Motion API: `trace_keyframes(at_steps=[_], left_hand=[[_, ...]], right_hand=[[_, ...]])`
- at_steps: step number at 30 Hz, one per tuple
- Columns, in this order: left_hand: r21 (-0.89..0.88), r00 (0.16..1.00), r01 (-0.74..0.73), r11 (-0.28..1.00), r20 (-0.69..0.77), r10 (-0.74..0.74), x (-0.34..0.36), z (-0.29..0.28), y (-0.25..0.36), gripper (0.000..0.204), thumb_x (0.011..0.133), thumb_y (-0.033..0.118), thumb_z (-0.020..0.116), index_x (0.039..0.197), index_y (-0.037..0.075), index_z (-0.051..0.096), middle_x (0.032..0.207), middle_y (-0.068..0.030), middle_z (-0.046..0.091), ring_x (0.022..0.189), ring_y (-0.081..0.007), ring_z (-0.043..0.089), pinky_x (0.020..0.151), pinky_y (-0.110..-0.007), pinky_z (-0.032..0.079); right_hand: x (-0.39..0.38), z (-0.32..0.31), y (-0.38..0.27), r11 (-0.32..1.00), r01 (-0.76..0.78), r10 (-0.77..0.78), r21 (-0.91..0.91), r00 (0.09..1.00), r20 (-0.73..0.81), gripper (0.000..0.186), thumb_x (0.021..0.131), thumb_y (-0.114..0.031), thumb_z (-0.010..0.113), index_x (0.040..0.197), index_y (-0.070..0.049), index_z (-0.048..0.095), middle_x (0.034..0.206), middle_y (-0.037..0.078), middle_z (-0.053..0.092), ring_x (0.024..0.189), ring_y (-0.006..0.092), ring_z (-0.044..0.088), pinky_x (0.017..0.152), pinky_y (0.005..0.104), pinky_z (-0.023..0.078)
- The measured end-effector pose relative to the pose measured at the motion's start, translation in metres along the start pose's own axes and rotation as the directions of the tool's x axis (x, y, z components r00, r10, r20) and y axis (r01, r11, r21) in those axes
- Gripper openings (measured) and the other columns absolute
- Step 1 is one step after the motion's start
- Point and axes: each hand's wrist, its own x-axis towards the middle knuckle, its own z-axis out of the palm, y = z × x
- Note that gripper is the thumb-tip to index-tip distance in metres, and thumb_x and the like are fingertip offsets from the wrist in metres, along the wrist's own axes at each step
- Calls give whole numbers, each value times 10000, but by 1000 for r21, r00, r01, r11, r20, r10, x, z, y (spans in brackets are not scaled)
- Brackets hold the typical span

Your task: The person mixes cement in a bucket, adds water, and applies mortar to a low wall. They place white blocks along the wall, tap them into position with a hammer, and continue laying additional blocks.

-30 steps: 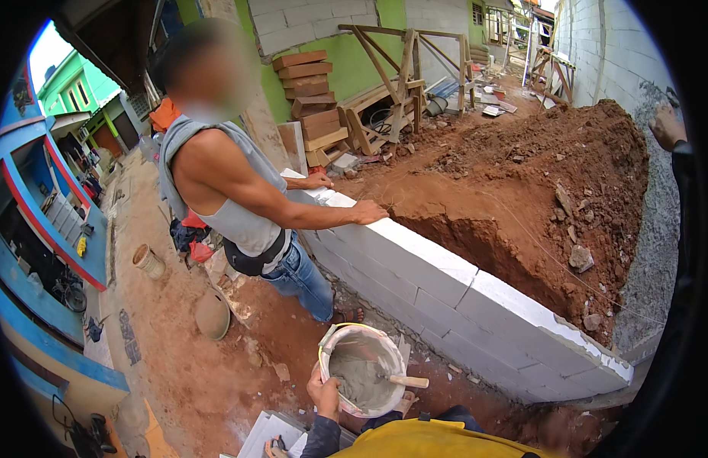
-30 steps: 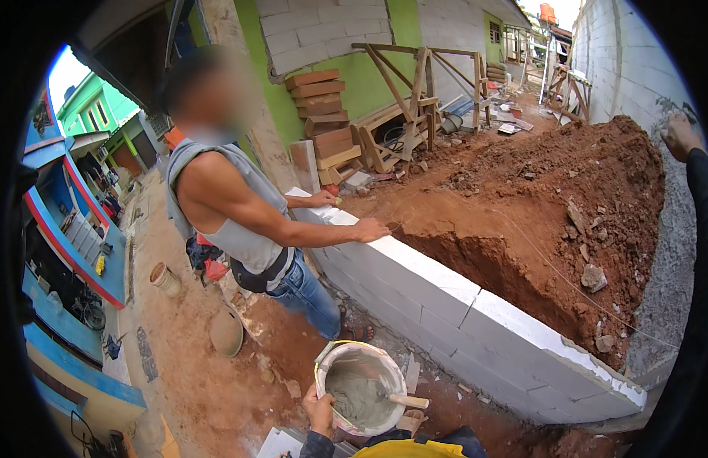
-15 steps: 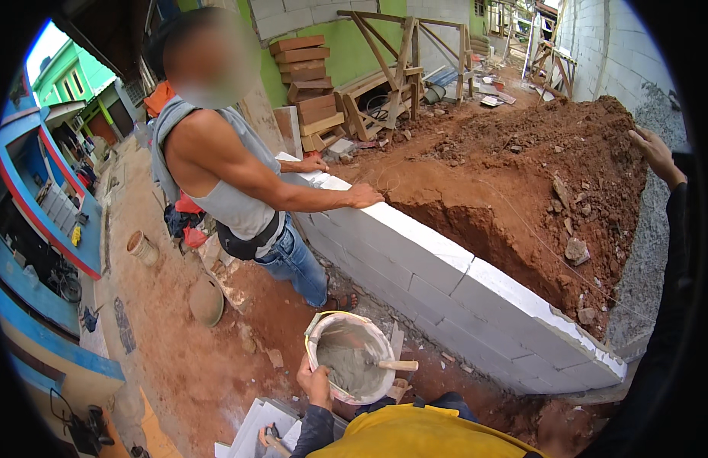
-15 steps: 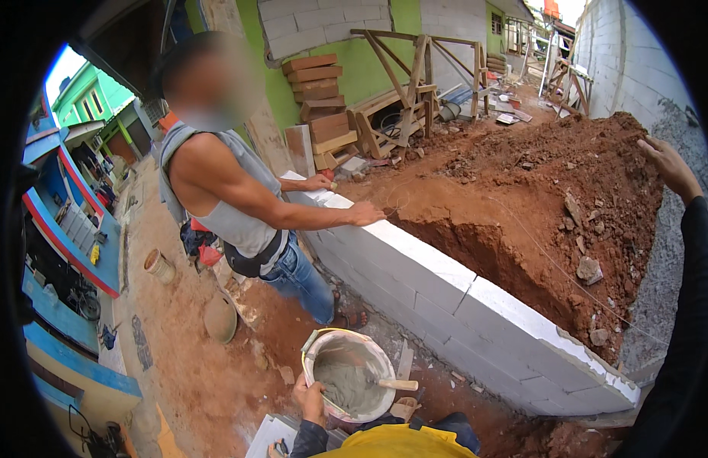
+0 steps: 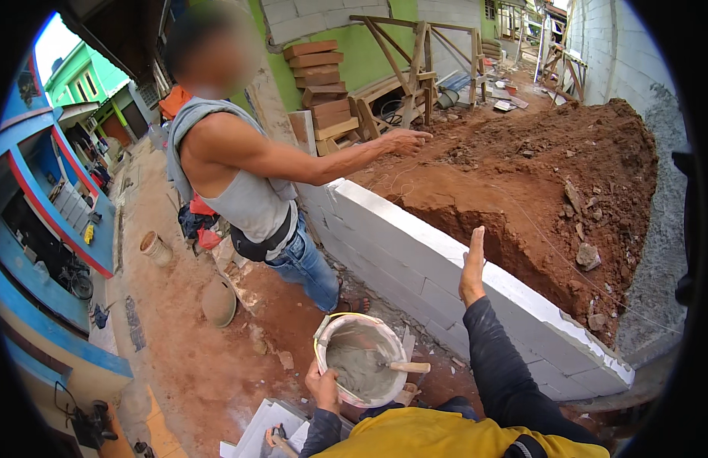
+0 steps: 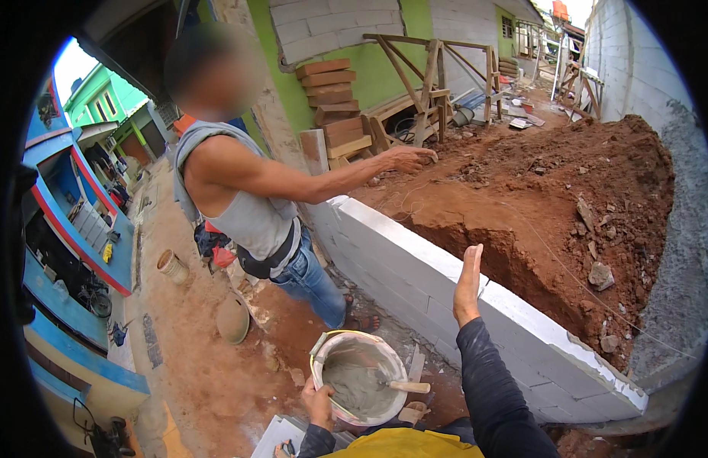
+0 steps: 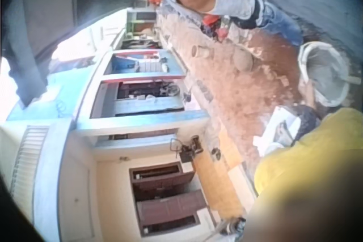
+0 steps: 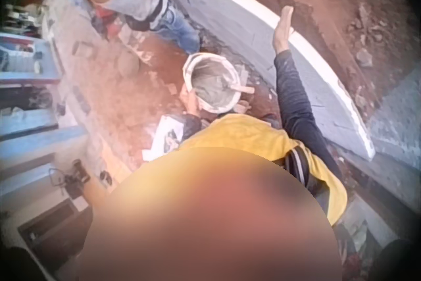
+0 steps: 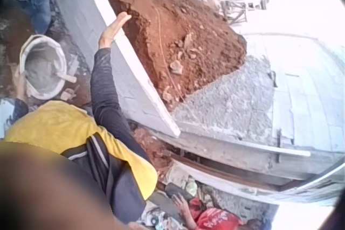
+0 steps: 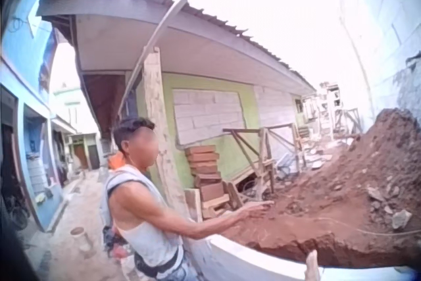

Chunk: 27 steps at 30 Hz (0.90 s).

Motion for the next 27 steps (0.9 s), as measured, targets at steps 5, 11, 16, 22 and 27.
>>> trace_keyframes(at_steps=[5, 11, 16, 22, 27], left_hand=[[-67, 998, -30, 997, -49, 26, -9, -7, 5, 553, 690, -77, 575, 1217, -23, 731, 877, 24, 619, 758, -100, 547, 661, -259, 443], [-51, 995, -40, 998, -89, 35, -8, -16, -8, 352, 684, -72, 577, 1001, 2, 712, 808, 38, 557, 698, -106, 497, 618, -274, 405], [51, 995, 19, 998, -103, -14, -6, -26, -13, 428, 700, -80, 547, 1100, -35, 692, 919, 5, 624, 797, -120, 562, 694, -264, 456], [53, 995, 57, 997, -82, -53, -9, -26, -4, 529, 710, -95, 522, 1206, -57, 703, 974, 3, 650, 810, -110, 568, 697, -247, 462], [80, 994, 92, 993, -71, -86, -7, -16, -5, 539, 707, -99, 526, 1210, -45, 712, 961, 22, 629, 786, -92, 540, 683, -239, 442]], right_hand=[[-11, 27, -3, 998, -60, 59, 7, 995, 80, 1081, 1025, -804, 346, 1711, -38, 14, 1785, 199, 75, 1654, 311, 87, 1316, 466, 104], [-15, 20, 9, 995, -102, 103, -9, 983, 149, 1067, 1025, -813, 318, 1715, -52, 30, 1775, 212, 124, 1650, 325, 119, 1307, 509, 148], [-39, 11, 3, 993, -118, 117, -1, 979, 167, 1057, 1025, -820, 295, 1719, -64, 42, 1768, 223, 164, 1646, 337, 146, 1299, 544, 186], [-92, -9, 1, 987, -161, 158, 8, 976, 146, 964, 1078, -731, 293, 1706, -17, 131, 1650, 284, 385, 1569, 361, 340, 1201, 510, 392], [-120, -28, 8, 979, -196, 201, -57, 975, 91, 907, 1099, -706, 264, 1692, -20, 226, 1534, 229, 529, 1425, 324, 489, 1086, 444, 492]])
